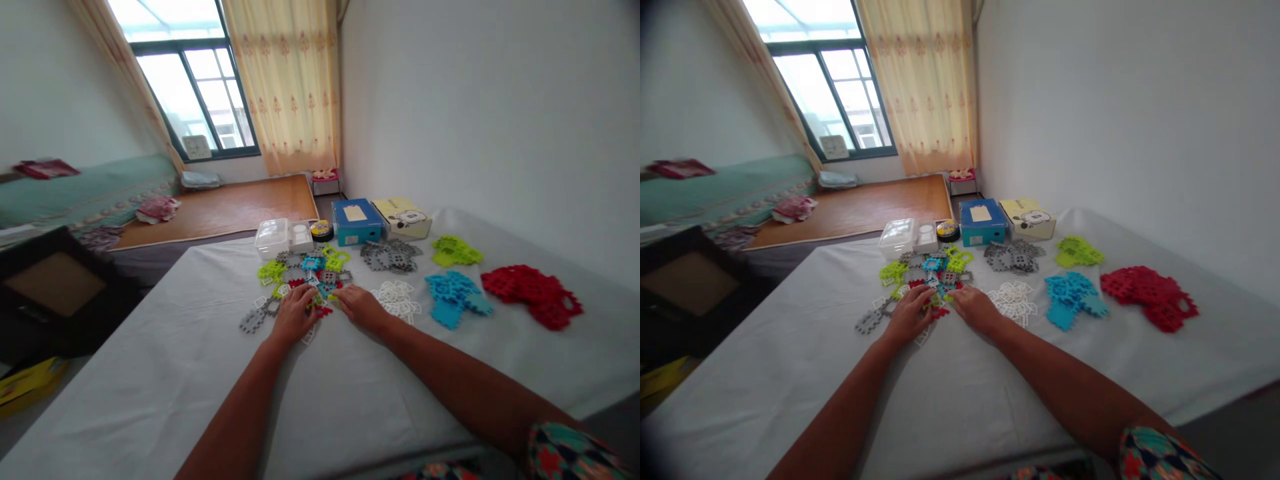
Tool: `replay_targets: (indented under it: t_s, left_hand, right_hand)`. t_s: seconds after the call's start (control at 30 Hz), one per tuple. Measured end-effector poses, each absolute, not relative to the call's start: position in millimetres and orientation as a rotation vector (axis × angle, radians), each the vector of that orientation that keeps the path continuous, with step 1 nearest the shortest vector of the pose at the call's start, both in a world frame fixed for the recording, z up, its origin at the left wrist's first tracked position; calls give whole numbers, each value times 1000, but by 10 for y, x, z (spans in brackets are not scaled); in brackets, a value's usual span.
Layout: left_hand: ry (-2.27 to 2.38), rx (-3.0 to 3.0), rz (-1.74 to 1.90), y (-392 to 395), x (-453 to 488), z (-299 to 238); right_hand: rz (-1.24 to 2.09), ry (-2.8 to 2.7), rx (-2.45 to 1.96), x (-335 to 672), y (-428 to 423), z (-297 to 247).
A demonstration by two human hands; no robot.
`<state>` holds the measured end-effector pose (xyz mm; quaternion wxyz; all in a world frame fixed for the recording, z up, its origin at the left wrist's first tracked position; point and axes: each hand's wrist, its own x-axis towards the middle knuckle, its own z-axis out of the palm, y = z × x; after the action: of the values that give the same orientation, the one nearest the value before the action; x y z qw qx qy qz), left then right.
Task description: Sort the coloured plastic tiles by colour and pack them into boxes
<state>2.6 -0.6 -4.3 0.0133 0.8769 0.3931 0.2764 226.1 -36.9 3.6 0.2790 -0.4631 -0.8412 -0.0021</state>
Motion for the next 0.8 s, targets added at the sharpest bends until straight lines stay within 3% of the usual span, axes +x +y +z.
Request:
replay_targets:
  t_s: [0.27, 0.53, 0.67, 0.8]
  left_hand:
    - [1257, 2775, 848, 60, -9, -112]
    - [1249, 2789, 887, 85, -18, -144]
    - [1213, 2777, 948, 84, -14, -116]
    - [1184, 2724, 1010, 54, 26, -65]
  right_hand:
    - [-141, -1820, -1669, 3712, -128, 503]
    - [-188, -1121, -2223, 5659, 71, 116]
    - [-257, -997, -2253, 5818, 54, 105]
    - [-323, -1111, -2073, 5276, 99, 277]
